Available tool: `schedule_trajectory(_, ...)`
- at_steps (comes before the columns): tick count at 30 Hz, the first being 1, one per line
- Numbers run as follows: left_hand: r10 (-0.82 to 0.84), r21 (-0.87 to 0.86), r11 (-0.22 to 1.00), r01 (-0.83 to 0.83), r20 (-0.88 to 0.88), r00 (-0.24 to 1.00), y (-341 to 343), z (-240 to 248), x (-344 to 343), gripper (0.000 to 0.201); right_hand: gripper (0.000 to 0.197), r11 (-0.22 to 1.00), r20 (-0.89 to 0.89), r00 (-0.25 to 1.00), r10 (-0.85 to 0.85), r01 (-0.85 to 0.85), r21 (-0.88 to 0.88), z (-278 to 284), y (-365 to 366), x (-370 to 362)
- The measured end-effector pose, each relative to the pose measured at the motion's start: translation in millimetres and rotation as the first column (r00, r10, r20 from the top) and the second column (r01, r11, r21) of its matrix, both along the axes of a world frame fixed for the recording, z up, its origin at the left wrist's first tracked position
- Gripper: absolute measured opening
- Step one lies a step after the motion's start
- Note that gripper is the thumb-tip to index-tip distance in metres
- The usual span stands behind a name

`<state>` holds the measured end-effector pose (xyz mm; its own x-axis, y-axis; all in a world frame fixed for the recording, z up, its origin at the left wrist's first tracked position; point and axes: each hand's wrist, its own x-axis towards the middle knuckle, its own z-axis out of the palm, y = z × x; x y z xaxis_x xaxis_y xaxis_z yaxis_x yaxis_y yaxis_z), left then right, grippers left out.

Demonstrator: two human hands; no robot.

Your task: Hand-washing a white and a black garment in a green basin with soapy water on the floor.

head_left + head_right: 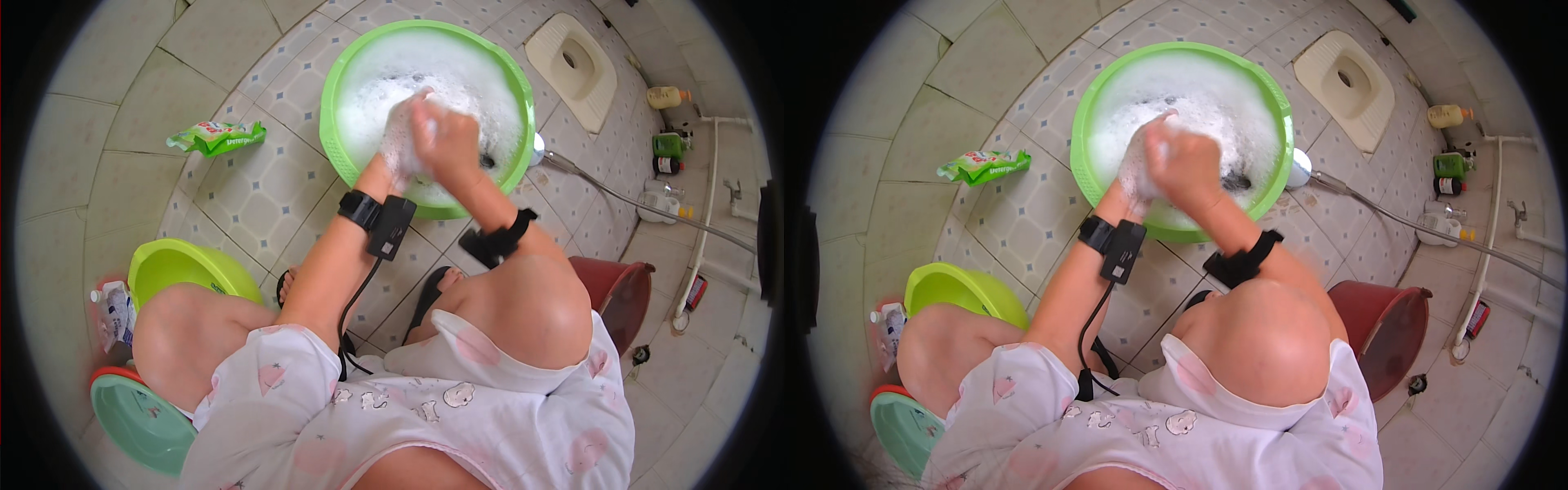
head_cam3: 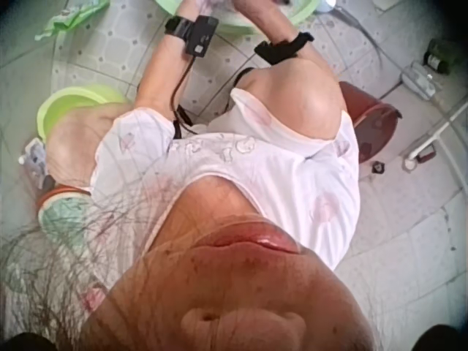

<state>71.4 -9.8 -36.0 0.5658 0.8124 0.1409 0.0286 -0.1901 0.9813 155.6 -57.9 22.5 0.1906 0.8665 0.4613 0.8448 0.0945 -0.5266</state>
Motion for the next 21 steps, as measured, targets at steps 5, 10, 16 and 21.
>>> schedule_trajectory(5, 0.267, -0.803, 0.547, 0.238, 0.436, 0.859, -15, 10, 21, 0.02, 0.031, 0.981, -0.221, 0.966, -0.131, 0.094, -0.172, -23, 28, 55)
schedule_trajectory(10, 0.243, -0.744, 0.613, 0.265, 0.497, 0.833, -3, -3, 8, 0.019, 0.033, 0.998, 0.02, 0.999, -0.045, 0.046, -0.049, -7, 5, 4)
schedule_trajectory(16, 0.377, -0.881, 0.446, 0.16, 0.347, 0.859, -25, 25, 33, 0.019, 0.033, 0.97, -0.094, 0.971, -0.22, 0.207, -0.126, -28, 22, 56)
schedule_trajectory(21, 0.286, -0.741, 0.463, 0.486, 0.644, 0.71, -2, -20, 1, 0.015, 0.034, 0.999, -0.035, 0.999, -0.01, 0.008, -0.053, 6, -4, -7)
